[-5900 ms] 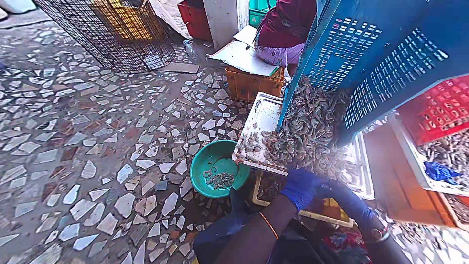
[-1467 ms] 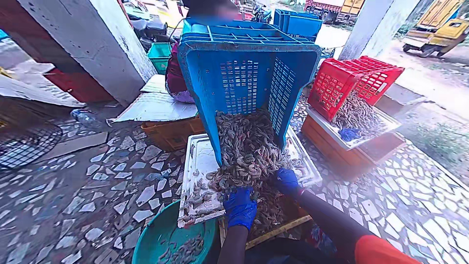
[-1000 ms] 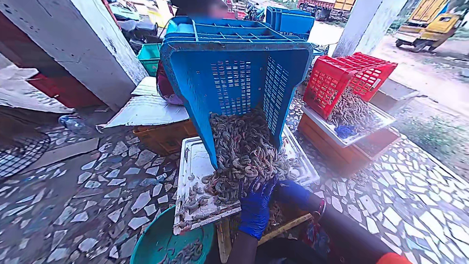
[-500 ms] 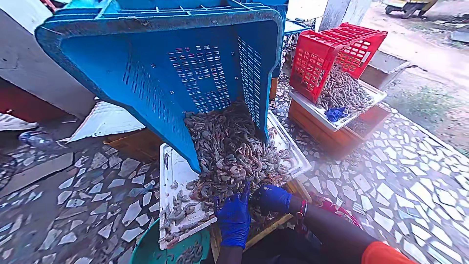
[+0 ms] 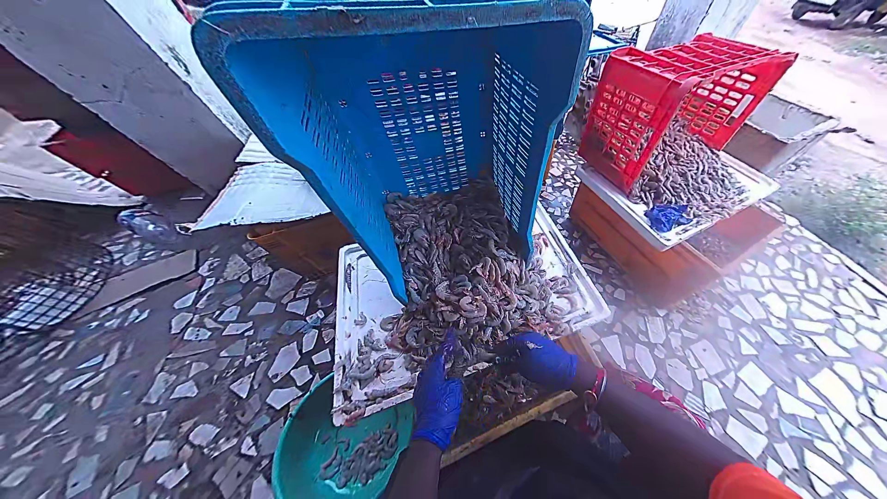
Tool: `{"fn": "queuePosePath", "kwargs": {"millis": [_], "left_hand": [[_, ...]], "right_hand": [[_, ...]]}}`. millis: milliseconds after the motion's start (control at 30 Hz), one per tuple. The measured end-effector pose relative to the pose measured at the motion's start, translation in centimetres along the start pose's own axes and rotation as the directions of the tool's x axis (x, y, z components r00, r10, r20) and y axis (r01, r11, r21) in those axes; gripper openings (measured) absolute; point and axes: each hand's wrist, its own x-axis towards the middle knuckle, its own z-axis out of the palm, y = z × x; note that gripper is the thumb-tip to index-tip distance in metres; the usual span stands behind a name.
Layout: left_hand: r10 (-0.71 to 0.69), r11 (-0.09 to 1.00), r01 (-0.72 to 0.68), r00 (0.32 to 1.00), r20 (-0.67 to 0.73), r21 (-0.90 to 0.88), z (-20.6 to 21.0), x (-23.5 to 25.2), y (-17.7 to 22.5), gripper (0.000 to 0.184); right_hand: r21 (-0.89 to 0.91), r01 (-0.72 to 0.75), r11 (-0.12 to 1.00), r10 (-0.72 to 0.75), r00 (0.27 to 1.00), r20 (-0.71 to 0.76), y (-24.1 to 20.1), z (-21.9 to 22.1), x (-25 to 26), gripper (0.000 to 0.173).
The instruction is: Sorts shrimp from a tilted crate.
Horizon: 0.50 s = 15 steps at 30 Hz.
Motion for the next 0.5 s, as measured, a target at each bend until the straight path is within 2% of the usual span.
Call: {"fn": "queuePosePath", "kwargs": {"millis": [67,100,167,200,233,300,333,367,433,467,500], "left_hand": [[0.065,0.995,-0.074,0.989,0.130,0.065,0.1,-0.2,0.3,0.080],[0.054,0.991,-0.074,0.984,0.169,0.113,0.4,-0.5,0.9,0.077],[-0.013,0.960,-0.047,0.978,0.210,0.275,0.8,-1.0,2.5,0.054],[-0.055,0.916,-0.037,0.975,0.215,0.398,0.8,-1.1,3.3,0.046],[-0.087,0.875,-0.022,0.975,0.202,0.484,0.7,-1.1,3.7,0.044],[-0.148,0.858,0.047,0.976,0.157,0.512,0.3,-1.0,3.5,0.044],[-0.177,0.874,0.089,0.974,0.142,0.478,-0.1,-0.9,3.1,0.044],[-0.196,0.915,0.131,0.971,0.135,0.382,-0.5,-0.9,2.5,0.042],[-0.155,0.988,0.155,0.982,0.104,0.010,-1.0,-1.4,1.3,0.037],[-0.128,0.975,0.143,0.987,0.092,-0.171,-1.0,-1.8,1.1,0.036],[-0.112,0.940,0.133,0.990,0.085,-0.315,-0.8,-2.1,1.2,0.036]], "right_hand": [[-0.028,0.028,0.999,-0.029,1.000,-0.006,0.0,0.0,0.1,0.027],[-0.065,0.045,0.997,-0.046,0.999,-0.007,-0.1,0.1,0.1,0.027],[-0.111,0.058,0.992,-0.056,0.998,0.016,-0.4,0.3,0.1,0.028],[-0.071,0.038,0.997,-0.036,0.999,0.030,-0.6,0.3,0.0,0.027],[0.045,0.003,0.999,-0.005,0.999,0.050,-1.0,0.2,-0.4,0.026],[0.343,-0.033,0.939,0.003,0.996,0.087,-1.5,-0.3,-1.5,0.022],[0.392,-0.044,0.919,0.005,0.995,0.102,-1.6,-0.6,-1.9,0.022],[0.312,-0.057,0.948,0.021,0.993,0.118,-1.6,-1.1,-2.1,0.023],[-0.101,-0.053,0.993,0.067,0.988,0.136,-0.5,-0.8,-1.3,0.035],[-0.250,-0.026,0.968,0.056,0.992,0.114,0.3,0.1,-0.6,0.044],[-0.309,-0.013,0.951,0.038,0.996,0.078,0.6,1.0,-0.1,0.052]]}}
